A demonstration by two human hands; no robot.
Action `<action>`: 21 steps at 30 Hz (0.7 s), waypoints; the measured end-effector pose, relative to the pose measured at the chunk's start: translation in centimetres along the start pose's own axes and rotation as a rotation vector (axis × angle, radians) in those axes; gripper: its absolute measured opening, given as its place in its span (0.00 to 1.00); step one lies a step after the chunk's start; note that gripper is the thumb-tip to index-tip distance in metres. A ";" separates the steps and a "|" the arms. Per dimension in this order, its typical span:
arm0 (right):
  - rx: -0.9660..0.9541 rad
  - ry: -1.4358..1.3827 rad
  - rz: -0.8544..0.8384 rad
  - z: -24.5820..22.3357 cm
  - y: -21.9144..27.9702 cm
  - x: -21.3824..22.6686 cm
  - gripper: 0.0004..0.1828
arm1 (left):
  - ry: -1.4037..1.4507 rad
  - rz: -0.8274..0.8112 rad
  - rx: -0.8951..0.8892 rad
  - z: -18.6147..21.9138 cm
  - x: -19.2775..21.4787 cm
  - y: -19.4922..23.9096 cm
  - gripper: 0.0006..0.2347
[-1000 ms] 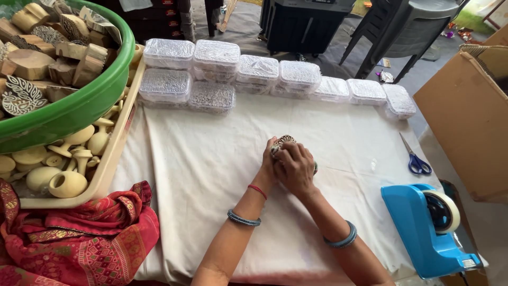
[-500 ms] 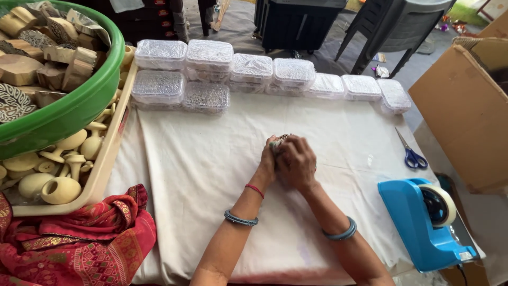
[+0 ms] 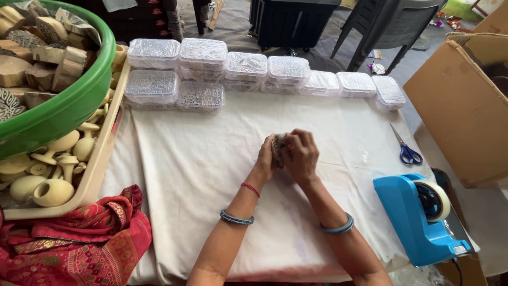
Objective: The person cleans wooden stamps by wiping them with a cloth. They pick up a stamp from a green basin, rub the surface with a patterned cloth, and place the cleaned stamp on the table. The person repeats this process for multiple stamps.
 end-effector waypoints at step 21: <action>-0.026 0.020 -0.027 -0.9 0.2 0.6 0.11 | 0.252 0.061 0.059 1.2 -1.9 2.1 0.21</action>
Point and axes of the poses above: each hand's wrist, its own y-axis away from the middle knuckle, its own x-axis out of the back of the hand, z = x × y, the point moved 9 cm from there along -y, towards the middle knuckle, and after that the axes turned 15 degrees about y, right-handed, at the moved point
